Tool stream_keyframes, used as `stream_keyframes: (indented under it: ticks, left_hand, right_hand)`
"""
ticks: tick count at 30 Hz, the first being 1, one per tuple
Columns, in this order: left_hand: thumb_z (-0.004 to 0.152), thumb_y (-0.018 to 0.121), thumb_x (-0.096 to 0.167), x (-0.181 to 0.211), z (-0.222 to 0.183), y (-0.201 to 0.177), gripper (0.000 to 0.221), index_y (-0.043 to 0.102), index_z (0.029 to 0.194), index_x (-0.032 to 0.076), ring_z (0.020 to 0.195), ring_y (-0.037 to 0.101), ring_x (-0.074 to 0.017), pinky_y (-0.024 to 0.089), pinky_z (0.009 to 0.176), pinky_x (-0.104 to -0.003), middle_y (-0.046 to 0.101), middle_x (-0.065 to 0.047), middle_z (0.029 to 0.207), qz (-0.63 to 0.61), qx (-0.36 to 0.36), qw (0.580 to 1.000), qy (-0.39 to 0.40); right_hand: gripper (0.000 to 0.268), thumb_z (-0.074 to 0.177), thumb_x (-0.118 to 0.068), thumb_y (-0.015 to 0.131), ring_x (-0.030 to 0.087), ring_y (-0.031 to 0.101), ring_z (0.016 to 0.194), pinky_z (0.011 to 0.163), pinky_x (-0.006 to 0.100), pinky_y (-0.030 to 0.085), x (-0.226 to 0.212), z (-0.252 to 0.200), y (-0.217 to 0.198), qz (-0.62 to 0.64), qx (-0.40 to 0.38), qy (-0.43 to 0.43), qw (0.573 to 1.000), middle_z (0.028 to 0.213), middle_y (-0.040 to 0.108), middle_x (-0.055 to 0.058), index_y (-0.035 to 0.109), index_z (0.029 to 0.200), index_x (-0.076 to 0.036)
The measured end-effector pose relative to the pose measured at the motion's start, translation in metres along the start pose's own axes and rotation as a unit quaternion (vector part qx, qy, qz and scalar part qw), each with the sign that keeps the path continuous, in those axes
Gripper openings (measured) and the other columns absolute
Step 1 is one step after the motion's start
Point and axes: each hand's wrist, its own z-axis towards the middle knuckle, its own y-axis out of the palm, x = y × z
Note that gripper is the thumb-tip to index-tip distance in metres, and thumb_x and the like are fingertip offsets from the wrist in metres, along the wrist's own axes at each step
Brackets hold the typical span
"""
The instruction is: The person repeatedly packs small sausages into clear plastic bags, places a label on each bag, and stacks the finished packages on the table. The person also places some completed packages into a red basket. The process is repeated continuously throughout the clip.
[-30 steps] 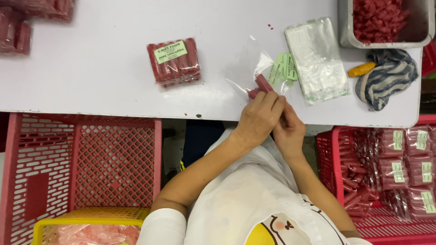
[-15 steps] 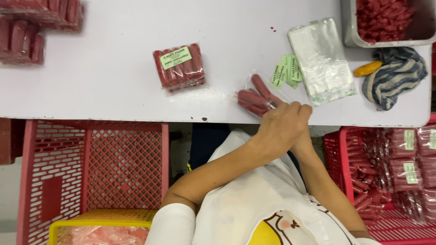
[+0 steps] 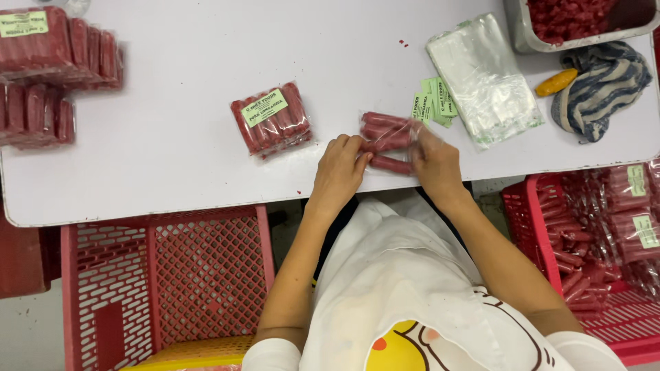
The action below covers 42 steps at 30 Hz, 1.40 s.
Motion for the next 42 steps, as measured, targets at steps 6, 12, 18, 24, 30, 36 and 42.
stream_keyframes:
  ticks: [6,12,18,24,30,36,42]
  left_hand:
    - [0.101,0.063,0.024,0.003,0.004,-0.004,0.018,0.065,0.113,0.011,0.095,0.067,-0.0367,0.056,0.082,-0.047,0.062,-0.012,0.103,-0.042,0.036,0.998,0.0]
    - [0.091,0.074,0.018,0.014,0.021,0.006,0.014,0.063,0.098,0.012,0.087,0.064,-0.0359,0.053,0.079,-0.046,0.061,-0.012,0.086,-0.095,0.107,0.99,0.013]
    - [0.09,0.081,0.016,0.001,0.024,0.022,0.025,0.057,0.091,0.009,0.084,0.059,-0.0375,0.048,0.074,-0.044,0.055,-0.014,0.085,-0.028,0.101,0.993,0.044]
    - [0.091,0.088,0.021,-0.017,0.025,0.025,0.03,0.063,0.105,0.013,0.079,0.064,-0.0285,0.053,0.067,-0.035,0.061,-0.009,0.095,-0.023,0.094,0.995,-0.011]
    - [0.091,0.085,0.014,0.004,0.024,0.022,0.039,0.059,0.12,0.009,0.081,0.065,-0.0237,0.054,0.068,-0.032,0.065,-0.012,0.102,-0.085,0.083,0.989,-0.088]
    - [0.098,0.068,0.014,0.006,0.019,0.009,0.021,0.064,0.119,0.01,0.091,0.066,-0.0126,0.055,0.083,-0.024,0.068,-0.005,0.105,-0.22,0.066,0.97,-0.079]
    - [0.09,0.077,0.007,0.003,0.022,0.019,0.03,0.064,0.117,0.012,0.077,0.059,-0.0072,0.056,0.065,-0.022,0.064,-0.002,0.1,-0.25,0.073,0.958,-0.117]
  right_hand:
    - [0.038,0.09,-0.003,0.066,0.041,0.071,0.101,0.083,0.049,0.057,-0.024,0.025,-0.051,0.162,-0.073,0.007,0.984,0.105,0.077,0.017,0.071,0.128,-0.006]
    - [0.018,0.098,-0.014,0.057,0.053,0.065,0.093,0.077,0.059,0.055,-0.025,0.025,-0.056,0.133,-0.265,0.02,0.955,0.113,0.057,0.02,0.07,0.111,-0.016]
    - [0.042,0.1,0.003,0.047,0.044,0.068,0.109,0.091,0.045,0.056,-0.006,-0.012,-0.065,0.286,-0.144,0.016,0.947,0.124,0.057,0.013,0.063,0.134,-0.014]
    - [0.033,0.091,0.003,0.067,0.027,0.068,0.102,0.091,0.039,0.052,0.165,-0.145,-0.132,0.088,0.102,0.242,0.961,0.103,0.07,0.004,0.076,0.117,-0.015]
    - [0.041,0.084,-0.01,0.067,0.043,0.061,0.104,0.067,0.055,0.061,0.333,-0.343,-0.13,-0.333,-0.26,0.341,0.84,0.123,0.06,0.015,0.071,0.125,-0.013]
    - [0.029,0.097,-0.007,0.067,0.044,0.064,0.099,0.084,0.053,0.049,0.291,-0.321,-0.162,-0.174,0.032,0.341,0.923,0.111,0.07,0.025,0.071,0.125,0.002]
    - [0.025,0.109,0.016,0.07,0.027,0.073,0.086,0.076,0.032,0.066,0.106,-0.147,-0.17,0.271,0.24,0.344,0.866,0.11,0.067,0.02,0.059,0.124,0.0]
